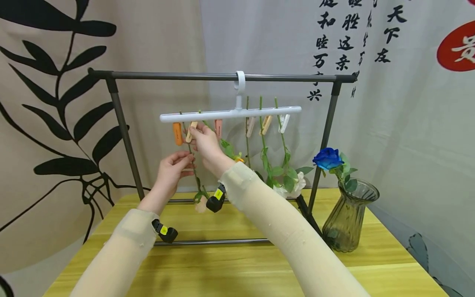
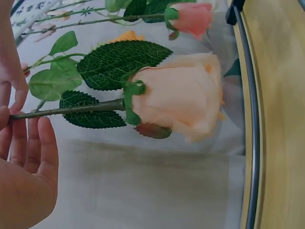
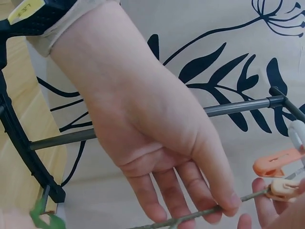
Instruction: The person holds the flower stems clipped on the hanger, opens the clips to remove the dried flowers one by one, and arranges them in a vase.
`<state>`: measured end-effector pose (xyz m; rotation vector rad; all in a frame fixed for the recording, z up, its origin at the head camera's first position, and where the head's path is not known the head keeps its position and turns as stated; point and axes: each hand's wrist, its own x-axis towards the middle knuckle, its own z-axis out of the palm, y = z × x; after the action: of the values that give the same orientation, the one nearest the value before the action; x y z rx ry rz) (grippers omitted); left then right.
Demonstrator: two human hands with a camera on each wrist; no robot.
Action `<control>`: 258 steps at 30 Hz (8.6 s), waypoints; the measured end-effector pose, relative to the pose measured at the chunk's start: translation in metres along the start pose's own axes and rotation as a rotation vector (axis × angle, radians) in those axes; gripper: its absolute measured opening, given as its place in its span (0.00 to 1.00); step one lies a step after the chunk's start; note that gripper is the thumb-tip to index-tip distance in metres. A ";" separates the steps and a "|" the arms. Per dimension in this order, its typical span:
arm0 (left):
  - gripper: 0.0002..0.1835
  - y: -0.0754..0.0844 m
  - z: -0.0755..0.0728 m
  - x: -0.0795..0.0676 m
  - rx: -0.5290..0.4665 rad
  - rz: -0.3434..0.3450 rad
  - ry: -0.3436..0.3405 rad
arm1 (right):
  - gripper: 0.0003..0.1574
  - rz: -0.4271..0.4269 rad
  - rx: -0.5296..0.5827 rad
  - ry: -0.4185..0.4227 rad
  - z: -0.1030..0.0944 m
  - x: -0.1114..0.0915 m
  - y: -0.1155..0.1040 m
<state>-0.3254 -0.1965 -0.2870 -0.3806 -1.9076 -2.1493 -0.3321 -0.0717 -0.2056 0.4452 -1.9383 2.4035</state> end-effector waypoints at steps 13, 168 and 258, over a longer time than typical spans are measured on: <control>0.16 -0.002 -0.003 -0.023 0.142 -0.020 0.026 | 0.26 -0.009 0.004 -0.054 -0.003 -0.009 -0.003; 0.08 0.015 0.067 0.025 -0.124 0.066 0.088 | 0.15 -0.473 -0.953 0.567 -0.381 -0.165 -0.045; 0.11 0.024 0.062 0.023 -0.049 0.042 0.034 | 0.29 -0.119 -0.200 -0.178 -0.095 -0.024 -0.042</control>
<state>-0.3364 -0.1382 -0.2498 -0.3876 -1.8152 -2.1652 -0.3210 0.0323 -0.1891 0.7632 -2.1270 2.1368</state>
